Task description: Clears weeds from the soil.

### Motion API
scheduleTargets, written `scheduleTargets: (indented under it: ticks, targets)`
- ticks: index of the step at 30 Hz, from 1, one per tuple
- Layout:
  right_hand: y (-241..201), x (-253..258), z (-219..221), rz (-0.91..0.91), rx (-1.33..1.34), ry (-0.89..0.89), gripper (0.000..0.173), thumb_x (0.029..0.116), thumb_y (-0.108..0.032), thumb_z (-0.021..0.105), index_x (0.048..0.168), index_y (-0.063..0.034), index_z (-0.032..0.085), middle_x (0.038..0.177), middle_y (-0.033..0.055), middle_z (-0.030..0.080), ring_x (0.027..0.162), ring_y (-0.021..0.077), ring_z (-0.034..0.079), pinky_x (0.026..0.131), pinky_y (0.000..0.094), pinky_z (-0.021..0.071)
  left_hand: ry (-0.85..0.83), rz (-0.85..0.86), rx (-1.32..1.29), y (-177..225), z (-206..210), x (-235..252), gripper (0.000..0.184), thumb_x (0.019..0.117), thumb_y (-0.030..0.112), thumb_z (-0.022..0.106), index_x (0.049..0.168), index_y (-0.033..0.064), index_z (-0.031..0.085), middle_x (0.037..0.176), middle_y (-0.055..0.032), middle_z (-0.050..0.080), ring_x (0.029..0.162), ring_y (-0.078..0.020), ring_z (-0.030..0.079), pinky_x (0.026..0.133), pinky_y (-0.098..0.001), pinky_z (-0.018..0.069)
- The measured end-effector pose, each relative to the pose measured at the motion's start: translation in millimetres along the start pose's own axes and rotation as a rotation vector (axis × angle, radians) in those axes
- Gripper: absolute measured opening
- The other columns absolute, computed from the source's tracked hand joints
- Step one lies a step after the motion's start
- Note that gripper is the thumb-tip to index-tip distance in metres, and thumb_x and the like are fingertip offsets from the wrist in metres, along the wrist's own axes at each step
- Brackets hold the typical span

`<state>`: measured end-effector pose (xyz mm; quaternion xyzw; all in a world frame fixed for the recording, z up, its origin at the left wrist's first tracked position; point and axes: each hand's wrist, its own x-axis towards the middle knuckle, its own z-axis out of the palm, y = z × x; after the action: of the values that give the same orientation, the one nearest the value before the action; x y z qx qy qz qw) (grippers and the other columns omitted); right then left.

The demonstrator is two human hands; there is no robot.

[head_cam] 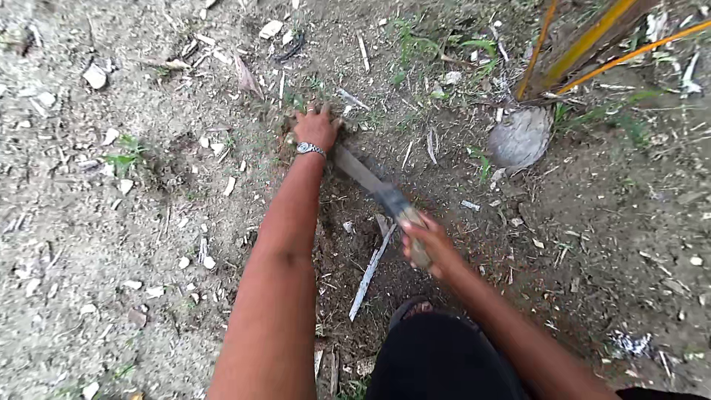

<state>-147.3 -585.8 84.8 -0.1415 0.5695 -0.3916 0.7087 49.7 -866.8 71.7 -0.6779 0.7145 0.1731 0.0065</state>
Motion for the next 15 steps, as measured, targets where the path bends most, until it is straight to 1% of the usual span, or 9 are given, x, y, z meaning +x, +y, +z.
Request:
scheduleTargets:
  ticks: [2, 4, 5, 6, 8, 10, 11, 13, 15]
  targets:
    - [17, -45, -47, 0.001, 0.014, 0.045, 0.068, 0.0918, -0.025, 0.064, 0.151, -0.0056, 0.037, 0.072, 0.0059, 0.060, 0.051, 0.0158, 0.060, 0.045, 0.0313, 0.0538, -0.069, -0.070, 0.098, 16, 6, 3, 0.059, 0.1054, 0.032, 0.058, 0.151, -0.0023, 0.045, 0.149, -0.0372, 0.047, 0.135, -0.0607, 0.046, 0.095, -0.0729, 0.0492]
    - [33, -95, -86, -0.032, 0.040, 0.130, 0.074, 0.0826, -0.030, 0.074, 0.146, -0.0054, 0.044, 0.070, 0.0039, 0.061, 0.050, 0.0140, 0.060, 0.045, 0.0298, 0.0535, -0.106, -0.118, 0.133, 21, 16, -1, 0.053, 0.1053, 0.021, 0.056, 0.146, -0.0110, 0.044, 0.140, -0.0386, 0.053, 0.132, -0.0590, 0.051, 0.094, -0.0708, 0.0508]
    - [38, -117, -101, -0.061, 0.062, 0.157, 0.074, 0.0789, -0.035, 0.079, 0.141, -0.0074, 0.050, 0.069, 0.0032, 0.062, 0.049, 0.0130, 0.059, 0.045, 0.0290, 0.0533, -0.109, -0.117, 0.122, 17, 17, -2, 0.049, 0.1042, 0.017, 0.055, 0.143, -0.0108, 0.046, 0.135, -0.0387, 0.057, 0.128, -0.0591, 0.054, 0.093, -0.0718, 0.0507]
    - [43, -136, -114, -0.095, 0.101, 0.167, 0.069, 0.0774, -0.038, 0.084, 0.135, -0.0111, 0.057, 0.067, 0.0030, 0.063, 0.048, 0.0125, 0.059, 0.044, 0.0285, 0.0533, -0.105, -0.112, 0.101, 10, 16, 0, 0.045, 0.1040, 0.018, 0.054, 0.140, -0.0084, 0.049, 0.129, -0.0377, 0.061, 0.122, -0.0586, 0.058, 0.092, -0.0731, 0.0502]
    - [46, -159, -125, -0.136, 0.203, 0.164, 0.056, 0.0787, -0.039, 0.086, 0.125, -0.0162, 0.065, 0.066, 0.0039, 0.064, 0.047, 0.0129, 0.060, 0.041, 0.0289, 0.0530, -0.111, -0.098, 0.055, -5, 14, 4, 0.044, 0.1064, 0.030, 0.048, 0.133, -0.0029, 0.059, 0.121, -0.0349, 0.067, 0.116, -0.0569, 0.064, 0.091, -0.0758, 0.0477]
    - [31, -144, -116, -0.113, 0.210, 0.175, 0.055, 0.0825, -0.041, 0.080, 0.125, -0.0147, 0.057, 0.066, 0.0023, 0.061, 0.046, 0.0121, 0.058, 0.040, 0.0283, 0.0516, -0.109, -0.101, 0.025, -5, 11, 7, 0.044, 0.1058, 0.035, 0.048, 0.122, -0.0021, 0.066, 0.118, -0.0333, 0.069, 0.115, -0.0551, 0.064, 0.091, -0.0757, 0.0467]
    - [17, -121, -104, -0.090, 0.177, 0.189, 0.054, 0.0866, -0.037, 0.073, 0.131, -0.0128, 0.052, 0.066, 0.0015, 0.060, 0.046, 0.0115, 0.057, 0.040, 0.0277, 0.0510, -0.091, -0.106, 0.012, -4, 12, 6, 0.045, 0.1054, 0.036, 0.048, 0.118, -0.0023, 0.068, 0.118, -0.0331, 0.069, 0.116, -0.0545, 0.064, 0.092, -0.0755, 0.0465]
    - [-15, -56, -77, -0.046, 0.098, 0.194, 0.047, 0.1011, -0.023, 0.055, 0.144, -0.0094, 0.043, 0.069, 0.0029, 0.057, 0.049, 0.0127, 0.056, 0.042, 0.0286, 0.0508, -0.057, -0.104, -0.009, 3, 17, -5, 0.046, 0.1054, 0.038, 0.049, 0.117, -0.0027, 0.069, 0.116, -0.0335, 0.069, 0.114, -0.0542, 0.065, 0.091, -0.0751, 0.0468]
    - [-33, -7, -64, -0.029, 0.069, 0.219, 0.046, 0.1043, -0.017, 0.057, 0.148, -0.0079, 0.044, 0.068, 0.0081, 0.058, 0.048, 0.0175, 0.059, 0.042, 0.0322, 0.0523, -0.047, -0.065, -0.054, 17, 25, -22, 0.049, 0.1060, 0.040, 0.048, 0.119, -0.0022, 0.069, 0.114, -0.0338, 0.070, 0.113, -0.0548, 0.065, 0.091, -0.0754, 0.0469]
